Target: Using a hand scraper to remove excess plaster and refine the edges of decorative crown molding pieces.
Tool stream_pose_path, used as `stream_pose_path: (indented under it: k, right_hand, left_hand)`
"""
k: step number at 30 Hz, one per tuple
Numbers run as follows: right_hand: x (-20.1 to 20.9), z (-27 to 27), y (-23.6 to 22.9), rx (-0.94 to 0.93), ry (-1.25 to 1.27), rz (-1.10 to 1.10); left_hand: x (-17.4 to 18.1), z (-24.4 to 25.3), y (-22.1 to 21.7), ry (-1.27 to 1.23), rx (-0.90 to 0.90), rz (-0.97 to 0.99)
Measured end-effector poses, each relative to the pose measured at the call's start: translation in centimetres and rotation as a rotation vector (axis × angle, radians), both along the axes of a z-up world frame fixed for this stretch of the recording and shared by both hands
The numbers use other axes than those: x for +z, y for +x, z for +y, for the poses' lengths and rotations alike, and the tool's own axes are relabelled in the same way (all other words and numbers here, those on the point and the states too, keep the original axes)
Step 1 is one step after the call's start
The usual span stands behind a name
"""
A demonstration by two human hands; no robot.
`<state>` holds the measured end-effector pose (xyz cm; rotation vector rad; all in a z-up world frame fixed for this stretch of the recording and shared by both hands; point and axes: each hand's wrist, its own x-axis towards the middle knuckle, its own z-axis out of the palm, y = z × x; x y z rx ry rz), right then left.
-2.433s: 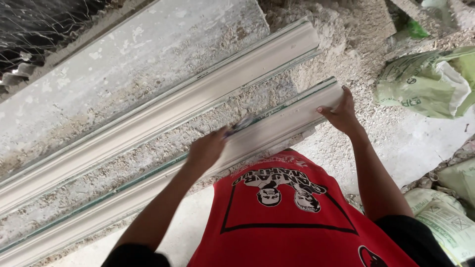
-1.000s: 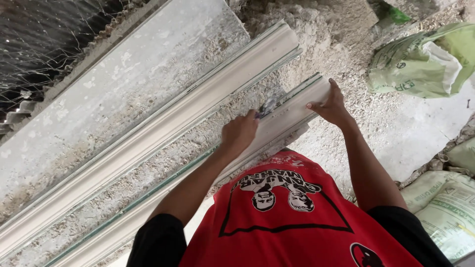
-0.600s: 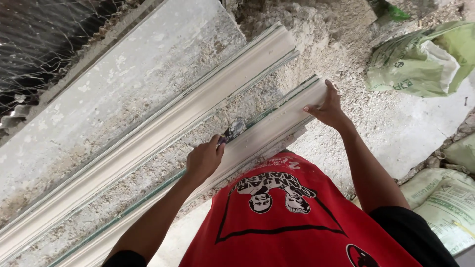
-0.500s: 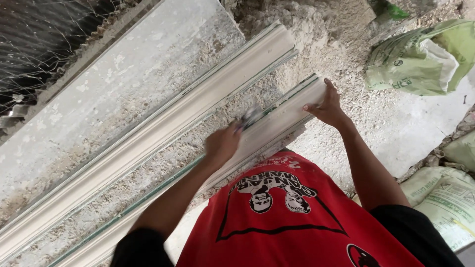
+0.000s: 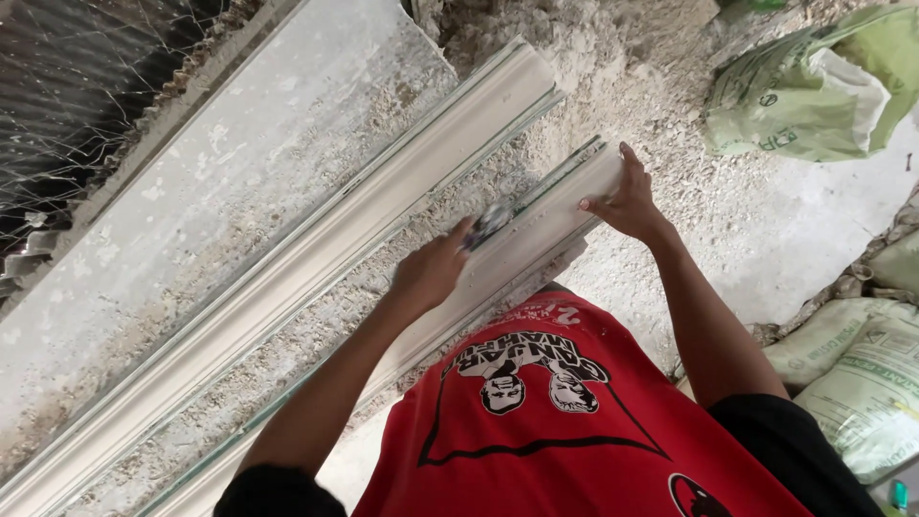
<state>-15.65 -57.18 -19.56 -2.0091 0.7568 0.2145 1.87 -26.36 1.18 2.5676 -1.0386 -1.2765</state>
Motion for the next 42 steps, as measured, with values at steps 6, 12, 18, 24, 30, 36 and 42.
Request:
stream_pose_path:
  k: [6,12,18,24,30,36,42]
  right_hand:
    - [0.4,0.0,0.3,-0.017,0.01,-0.002]
    - [-0.1,-0.8,0.6,0.017,-0.023,-0.006]
    - [-0.5,-0.7,-0.2,0.054,-0.077,-0.017]
    - [0.5,-0.3,0.3,0.016,-0.003,0.041]
    - [0.0,-0.5,0.2,0.036,-0.037,0.029]
    - [0.3,0.1,-0.3,-0.017,0.023,0.05]
    - [0.8,0.0,0.2,-0.049,0.042,0.035]
  left_hand:
    - [-2.3,5.0,-1.1,-0.051,-0.029,-0.154]
    - [-2.9,-4.3,-1.6,0.045,-0.073,-0.239]
    - [0.4,1.5,-0.2,0.054,-0.076,-0.108]
    - [-0.2,10.8,0.0,-0.017,-0.074,-0.195]
    - [-3.7,-0.1,-0.9,-0.079,0.022,-0.166]
    - [-4.8,-2.0,-0.7,-0.203,-0.116,-0.238]
    - [-1.1,3.1,-0.6,-0.106,-0.099,-0.202]
